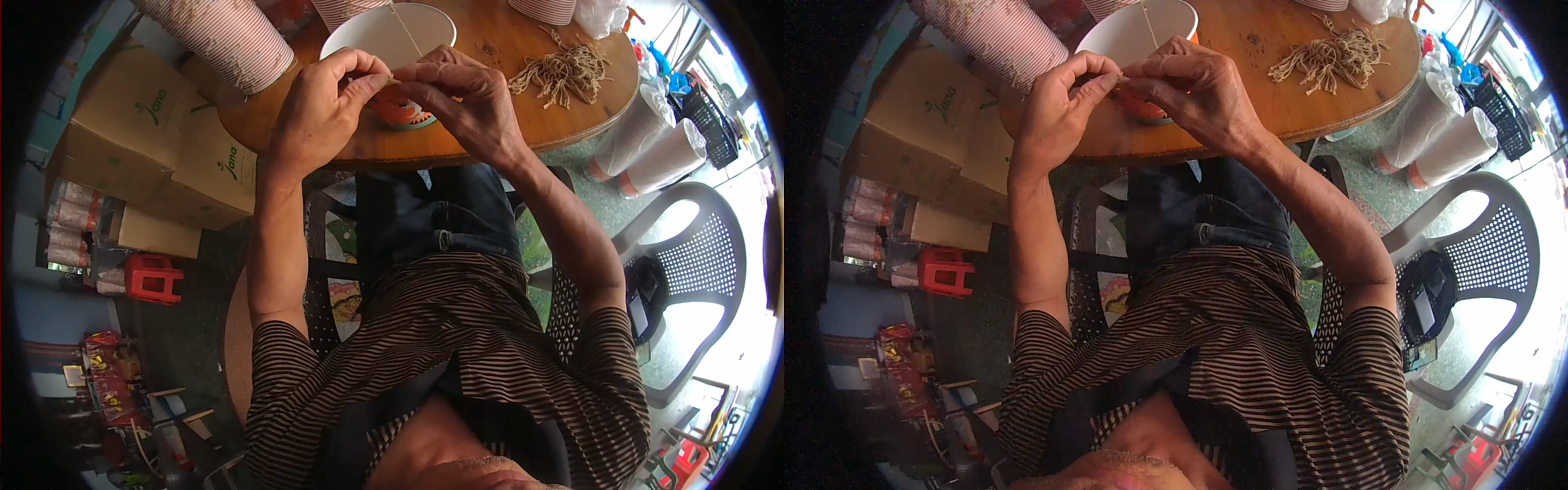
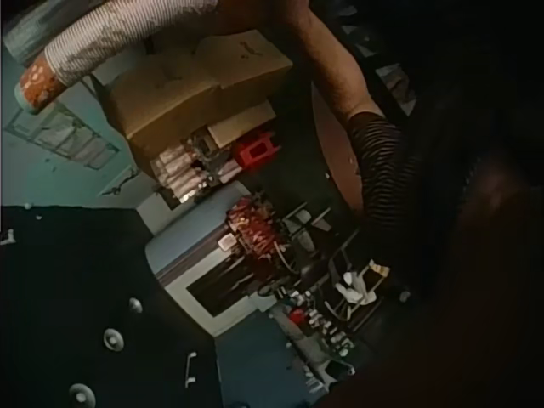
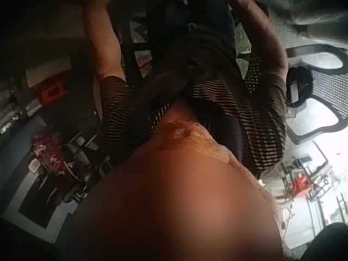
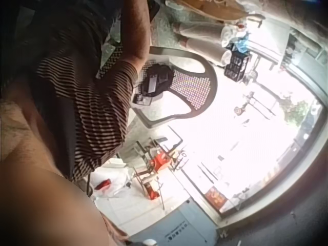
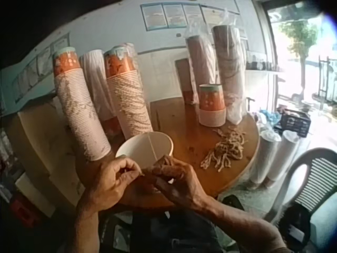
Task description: The recorder is attaching strings to paper buckets by threading them through pre-punched holes and tying knots.
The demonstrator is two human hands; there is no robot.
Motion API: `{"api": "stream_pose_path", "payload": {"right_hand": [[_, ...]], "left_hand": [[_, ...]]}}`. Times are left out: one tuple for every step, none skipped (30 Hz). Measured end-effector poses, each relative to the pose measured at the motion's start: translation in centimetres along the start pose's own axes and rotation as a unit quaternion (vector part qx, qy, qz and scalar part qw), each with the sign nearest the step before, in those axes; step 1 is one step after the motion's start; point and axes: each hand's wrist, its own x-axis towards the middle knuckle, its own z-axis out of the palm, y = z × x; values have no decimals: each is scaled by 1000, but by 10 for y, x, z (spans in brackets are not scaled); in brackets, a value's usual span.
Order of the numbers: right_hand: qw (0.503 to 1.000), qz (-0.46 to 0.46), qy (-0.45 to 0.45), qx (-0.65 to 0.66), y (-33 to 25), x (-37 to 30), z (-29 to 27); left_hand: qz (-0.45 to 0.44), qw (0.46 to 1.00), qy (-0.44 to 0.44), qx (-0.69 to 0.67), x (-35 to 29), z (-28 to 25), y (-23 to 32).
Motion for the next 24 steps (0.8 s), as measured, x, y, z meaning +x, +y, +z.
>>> {"api": "stream_pose_path", "payload": {"right_hand": [[1000, 0, 0, 0, -1, 0, 0], [1000, 12, -3, 12, -2, 0, -1], [999, 25, -4, 23, -3, 0, -1], [999, 25, -4, 22, -2, 0, -1], [999, 30, 13, 40, 2, -1, 1], [997, 34, 30, 59, 4, -2, 3], [997, 34, 30, 60, 6, -3, 4], [996, 53, 43, 58, 7, -4, 4], [994, 72, 57, 56, 8, -5, 5], [994, 73, 57, 56, 8, -5, 5], [994, 80, 65, 43, 8, -5, 6], [993, 87, 72, 31, 7, -5, 6], [993, 87, 71, 32, 7, -5, 6], [993, 88, 68, 34, 6, -5, 6], [993, 89, 66, 35, 6, -5, 6], [993, 89, 66, 35, 4, -6, 6], [992, 95, 59, 54, 3, -6, 6], [991, 100, 52, 73, 2, -6, 5], [991, 100, 51, 73, 3, -5, 5], [991, 99, 53, 79, 5, -5, 5], [990, 99, 54, 84, 6, -5, 4], [990, 99, 53, 85, 7, -5, 4], [990, 100, 51, 83, 8, -5, 3], [990, 101, 49, 81, 9, -5, 3]], "left_hand": [[-3, 1000, 8, 14, 0, 1, 1], [-3, 1000, 9, 14, -1, 3, 2], [-7, 1000, 26, 17, -1, 5, 3], [-10, 999, 43, 19, -1, 8, 4], [-10, 999, 43, 19, -1, 11, 4], [-8, 998, 59, 18, -2, 13, 4], [-6, 997, 74, 18, -2, 16, 4], [-6, 997, 74, 18, -3, 18, 6], [-8, 996, 87, 21, -3, 20, 9], [-10, 995, 99, 24, -3, 21, 11], [-10, 995, 99, 23, -3, 21, 11], [-15, 995, 98, 10, -3, 21, 12], [-20, 995, 97, -4, -3, 22, 12], [-20, 995, 98, -4, -3, 22, 12], [-11, 994, 108, 6, -3, 22, 12], [-2, 993, 119, 17, -2, 22, 12], [-2, 993, 119, 16, -2, 20, 11], [0, 995, 100, 15, -2, 18, 10], [2, 997, 81, 14, -2, 16, 9], [2, 997, 81, 14, -1, 16, 11], [16, 997, 71, 8, -1, 17, 13], [30, 998, 60, 1, -1, 18, 13], [30, 998, 60, 1, -1, 17, 12], [23, 998, 56, 20, -1, 17, 10]]}}
